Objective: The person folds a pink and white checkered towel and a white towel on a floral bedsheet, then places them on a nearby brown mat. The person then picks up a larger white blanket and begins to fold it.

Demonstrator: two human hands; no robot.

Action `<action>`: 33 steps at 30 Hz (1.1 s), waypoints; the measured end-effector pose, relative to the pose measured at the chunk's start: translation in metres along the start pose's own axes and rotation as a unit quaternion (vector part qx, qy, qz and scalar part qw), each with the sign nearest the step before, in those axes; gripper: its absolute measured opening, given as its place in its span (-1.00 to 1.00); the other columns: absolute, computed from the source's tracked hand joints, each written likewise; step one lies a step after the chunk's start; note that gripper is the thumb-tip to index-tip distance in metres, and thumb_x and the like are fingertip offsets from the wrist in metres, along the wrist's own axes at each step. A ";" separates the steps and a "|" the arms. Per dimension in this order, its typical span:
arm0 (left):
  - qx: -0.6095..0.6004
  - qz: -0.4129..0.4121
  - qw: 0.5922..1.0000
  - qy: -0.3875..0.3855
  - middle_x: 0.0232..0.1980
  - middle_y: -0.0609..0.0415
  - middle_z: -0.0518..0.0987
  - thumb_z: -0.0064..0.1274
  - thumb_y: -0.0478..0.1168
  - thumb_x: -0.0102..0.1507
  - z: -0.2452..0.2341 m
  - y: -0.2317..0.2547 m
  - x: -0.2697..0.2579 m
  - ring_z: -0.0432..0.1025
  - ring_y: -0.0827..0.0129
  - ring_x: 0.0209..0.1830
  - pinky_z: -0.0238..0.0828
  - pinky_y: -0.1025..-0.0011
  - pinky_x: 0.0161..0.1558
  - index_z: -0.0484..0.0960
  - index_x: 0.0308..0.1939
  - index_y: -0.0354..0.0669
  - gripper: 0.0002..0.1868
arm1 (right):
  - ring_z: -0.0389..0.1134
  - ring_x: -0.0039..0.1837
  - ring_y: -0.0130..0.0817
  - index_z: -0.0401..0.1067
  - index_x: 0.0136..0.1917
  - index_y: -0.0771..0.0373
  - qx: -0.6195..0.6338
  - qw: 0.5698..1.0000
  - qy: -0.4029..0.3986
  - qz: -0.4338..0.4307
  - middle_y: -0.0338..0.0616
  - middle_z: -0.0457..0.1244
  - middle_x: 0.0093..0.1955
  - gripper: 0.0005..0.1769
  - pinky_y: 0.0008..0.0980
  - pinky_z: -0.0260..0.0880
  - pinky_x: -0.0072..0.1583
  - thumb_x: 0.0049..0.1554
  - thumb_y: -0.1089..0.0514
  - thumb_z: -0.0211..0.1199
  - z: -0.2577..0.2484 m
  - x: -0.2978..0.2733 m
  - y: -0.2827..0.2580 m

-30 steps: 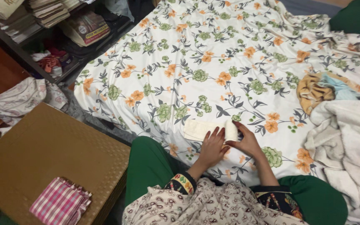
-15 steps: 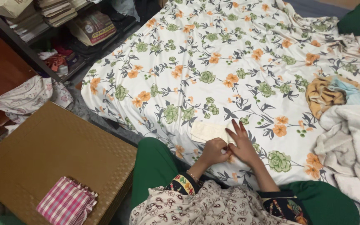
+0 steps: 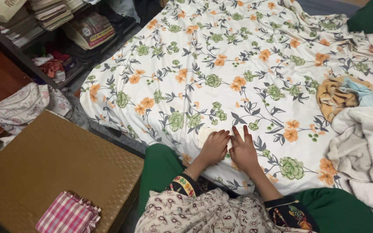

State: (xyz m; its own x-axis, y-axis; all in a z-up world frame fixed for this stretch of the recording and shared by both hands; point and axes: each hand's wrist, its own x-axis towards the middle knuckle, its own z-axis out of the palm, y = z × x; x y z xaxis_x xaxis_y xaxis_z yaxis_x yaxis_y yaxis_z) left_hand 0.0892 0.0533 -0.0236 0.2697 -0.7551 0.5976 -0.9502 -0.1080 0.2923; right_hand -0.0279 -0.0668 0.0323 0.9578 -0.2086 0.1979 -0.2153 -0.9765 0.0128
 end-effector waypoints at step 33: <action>0.086 -0.390 0.903 -0.157 0.62 -0.27 -0.10 -0.25 0.29 0.34 -0.031 -0.033 -0.001 -0.11 -0.08 0.57 -0.19 -0.37 0.36 0.20 0.52 0.13 -0.27 | -0.18 0.67 0.15 0.19 0.50 0.33 0.168 0.982 0.072 0.046 0.10 -0.08 0.66 -0.30 0.24 -0.11 0.54 0.09 0.22 0.14 0.024 -0.004 0.014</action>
State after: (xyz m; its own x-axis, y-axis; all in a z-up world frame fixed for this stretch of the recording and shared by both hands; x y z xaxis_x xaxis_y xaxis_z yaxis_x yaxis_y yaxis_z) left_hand 0.1255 0.0781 -0.0105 0.8357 -0.5491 0.0109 -0.5077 -0.7649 0.3964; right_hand -0.0297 -0.0812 0.0080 0.8952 -0.3107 0.3193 -0.2020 -0.9218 -0.3308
